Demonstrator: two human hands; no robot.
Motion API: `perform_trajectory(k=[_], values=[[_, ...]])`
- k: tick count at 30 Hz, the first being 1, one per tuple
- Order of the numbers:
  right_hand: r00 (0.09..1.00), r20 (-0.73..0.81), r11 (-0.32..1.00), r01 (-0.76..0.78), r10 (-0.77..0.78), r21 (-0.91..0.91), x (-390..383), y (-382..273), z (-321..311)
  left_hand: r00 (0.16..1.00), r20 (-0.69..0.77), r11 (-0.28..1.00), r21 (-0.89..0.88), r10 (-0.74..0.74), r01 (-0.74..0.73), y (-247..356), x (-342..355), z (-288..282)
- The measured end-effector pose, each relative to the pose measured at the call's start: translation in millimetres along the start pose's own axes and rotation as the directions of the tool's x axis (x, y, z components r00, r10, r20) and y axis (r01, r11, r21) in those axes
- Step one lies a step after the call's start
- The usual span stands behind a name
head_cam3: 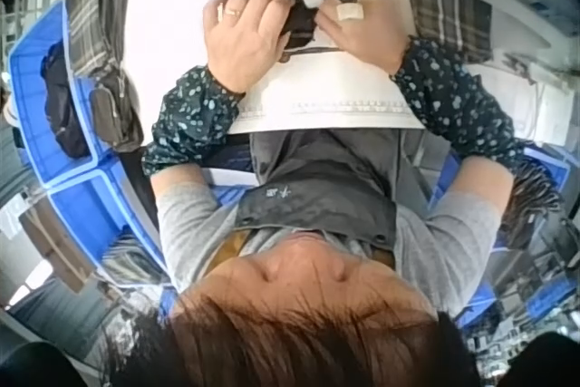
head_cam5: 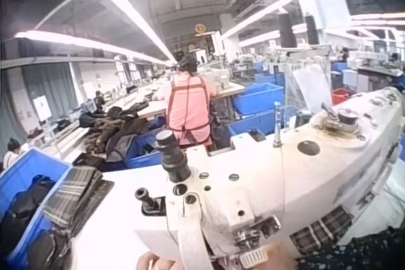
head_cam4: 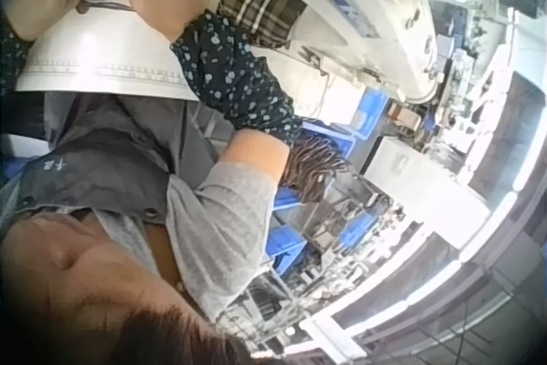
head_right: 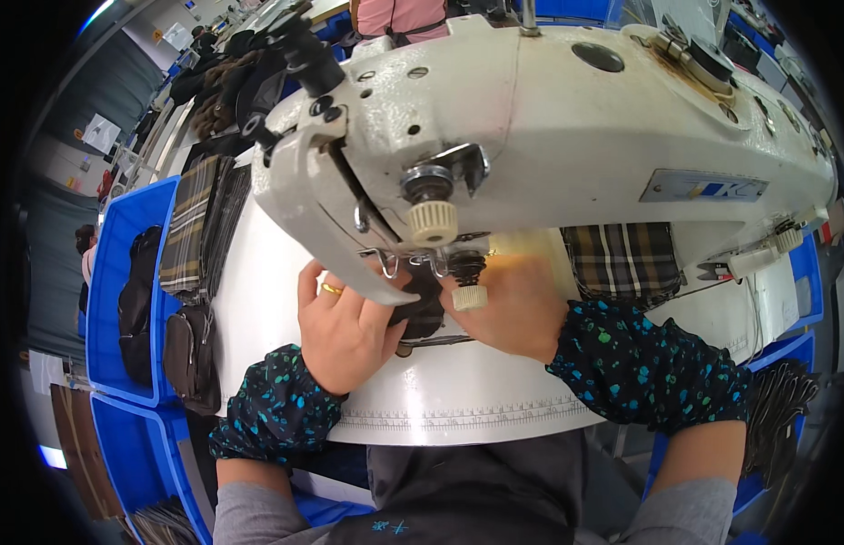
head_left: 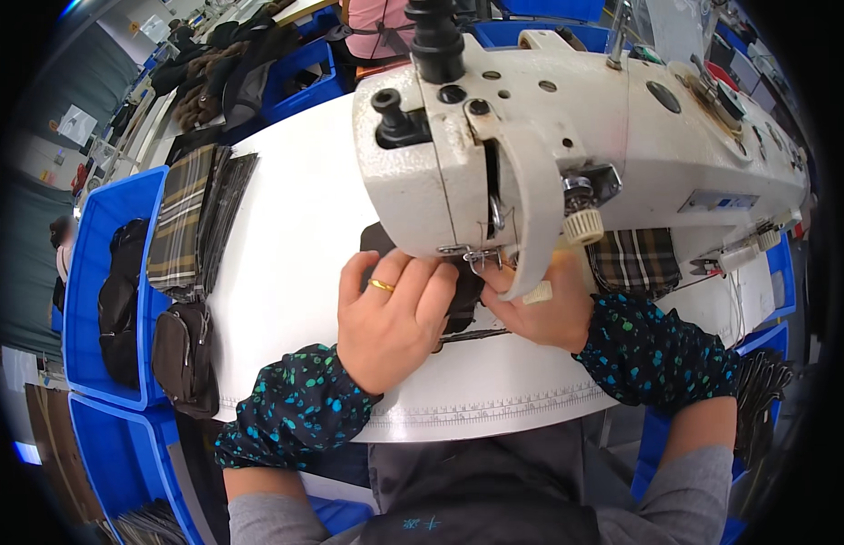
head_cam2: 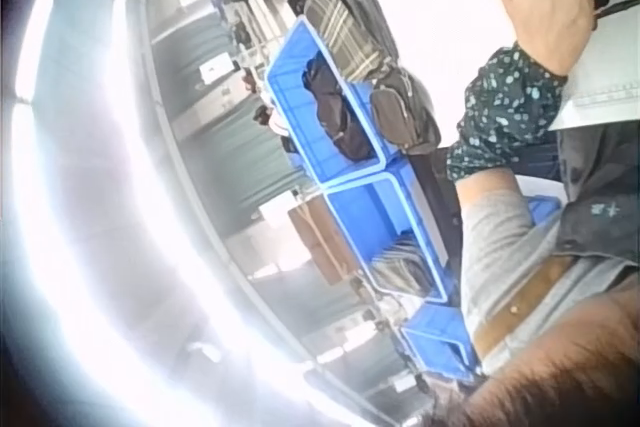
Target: Sewing fabric pieces to construct a plaid pouch using an industrial sewing machine.
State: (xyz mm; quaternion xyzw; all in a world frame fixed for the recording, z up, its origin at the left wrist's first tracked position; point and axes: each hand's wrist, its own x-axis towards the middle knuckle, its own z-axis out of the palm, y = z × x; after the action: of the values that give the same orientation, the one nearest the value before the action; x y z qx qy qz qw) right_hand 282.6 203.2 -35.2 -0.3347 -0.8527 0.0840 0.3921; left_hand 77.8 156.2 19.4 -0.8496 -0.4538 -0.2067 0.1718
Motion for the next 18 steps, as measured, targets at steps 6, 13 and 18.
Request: perform_trajectory(k=[6,13,18], values=[[0.986,0.123,0.978,0.131,-0.111,-0.165,3.6,-10.0,-8.8,0.989,-0.089,0.992,-0.044,0.116,-0.12,-9.3,-2.1,8.1],[0.916,0.116,0.894,0.399,-0.383,-0.203,3.6,-1.4,-4.7,0.982,-0.105,0.979,-0.116,0.155,-0.167,-17.7,-1.5,14.6],[0.922,0.144,0.877,0.387,-0.36,-0.286,-2.9,4.1,2.0,0.954,-0.172,0.953,-0.139,0.245,-0.269,-23.6,0.9,20.2]])
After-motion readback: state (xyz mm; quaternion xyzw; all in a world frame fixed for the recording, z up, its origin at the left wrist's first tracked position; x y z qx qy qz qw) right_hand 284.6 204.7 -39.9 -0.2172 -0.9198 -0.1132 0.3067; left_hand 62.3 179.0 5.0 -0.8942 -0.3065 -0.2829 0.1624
